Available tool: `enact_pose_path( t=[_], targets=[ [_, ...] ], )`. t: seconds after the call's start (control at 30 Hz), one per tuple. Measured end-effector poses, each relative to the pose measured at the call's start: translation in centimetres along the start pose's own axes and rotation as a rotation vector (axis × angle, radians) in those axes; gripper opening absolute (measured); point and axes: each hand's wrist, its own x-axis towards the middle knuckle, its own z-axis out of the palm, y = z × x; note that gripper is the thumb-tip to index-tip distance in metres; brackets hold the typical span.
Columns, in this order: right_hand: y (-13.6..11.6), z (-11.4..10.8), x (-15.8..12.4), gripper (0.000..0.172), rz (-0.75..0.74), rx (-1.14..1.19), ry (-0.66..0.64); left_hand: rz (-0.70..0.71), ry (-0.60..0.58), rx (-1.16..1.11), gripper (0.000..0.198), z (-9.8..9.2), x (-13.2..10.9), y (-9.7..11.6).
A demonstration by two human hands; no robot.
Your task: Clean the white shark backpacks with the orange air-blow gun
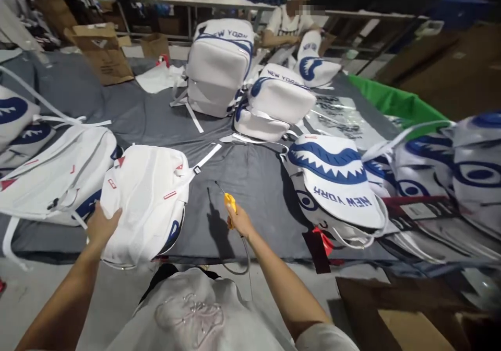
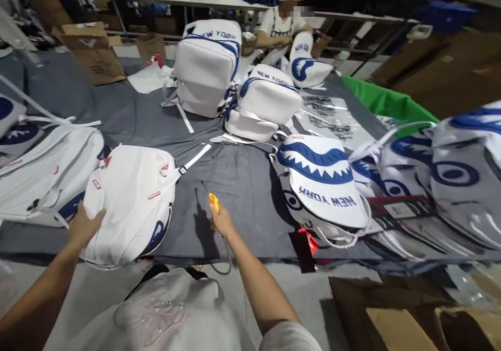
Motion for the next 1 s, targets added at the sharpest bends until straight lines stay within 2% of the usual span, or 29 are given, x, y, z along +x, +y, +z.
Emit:
enact_pose_path(
  t=[0.1, 0.17, 0.23, 0.33, 0.4, 0.5, 0.57, 0.63, 0.7, 0.77, 0.8, 0.83, 0.87, 0.93, 1.0],
  targets=[
    [-3.1, 2.4, 1.0, 0.043, -0.114, -0.07, -0.027, -0.078, 0.044, -0.005, 0.091, 1.4, -0.1, 2.1],
    [-4.6, 4.6, 1.0, 0.05, -0.148, -0.088, -0.043, -0.096, 0.045, -0.043, 0.089, 1.7, -0.1, 2.3],
    [-4.9, 6.1, 0.4, 0.061, -0.137, -0.074, -0.059, -0.071, -0.013, -0.06, 0.093, 1.2, -0.6, 1.0],
    [-3.4, 7.0, -1.5, 0.077, -0.088, -0.029, -0.003, -0.051, -0.063, 0.009, 0.104, 0.0, -2.8, -2.4],
    [-2.3, 7.6, -3.1, 0.081, -0.065, -0.019, 0.086, -0.035, -0.037, 0.077, 0.097, -0.5, -4.5, -3.8],
    [-2.4, 9.3, -5.4, 0.075, -0.143, -0.083, 0.157, 0.068, -0.029, 0.103, 0.078, -0.3, -5.1, -3.4],
    [-4.0, 10.8, -6.3, 0.068, -0.241, -0.18, 0.064, 0.099, -0.082, 0.045, 0.068, -0.2, -4.5, -2.3],
    [-6.3, 12.2, -6.7, 0.063, -0.281, -0.283, -0.125, 0.134, -0.127, -0.077, 0.064, -0.8, -4.2, -1.9],
    [-8.8, 13.1, -6.5, 0.063, -0.265, -0.346, -0.262, 0.332, -0.124, -0.232, 0.067, -1.9, -4.7, -2.6],
    [-10.9, 13.6, -6.1, 0.066, -0.243, -0.362, -0.258, 0.629, -0.103, -0.344, 0.073, -3.1, -6.0, -4.0],
    [-11.7, 13.9, -5.9, 0.068, -0.237, -0.375, -0.237, 0.719, -0.088, -0.366, 0.073, -3.4, -6.6, -4.6],
    [-12.5, 14.1, -5.7, 0.069, -0.232, -0.401, -0.243, 0.725, -0.064, -0.369, 0.07, -3.5, -6.9, -5.0],
    [-13.2, 14.4, -5.5, 0.069, -0.225, -0.441, -0.285, 0.653, -0.04, -0.365, 0.065, -3.2, -7.0, -5.1],
    [-14.7, 14.9, -4.8, 0.066, -0.2, -0.54, -0.41, 0.397, -0.029, -0.403, 0.051, -1.9, -6.0, -4.6],
    [-16.4, 15.1, -3.6, 0.065, -0.183, -0.603, -0.415, 0.206, -0.092, -0.568, 0.039, -0.4, -3.9, -3.6]
  ],
)
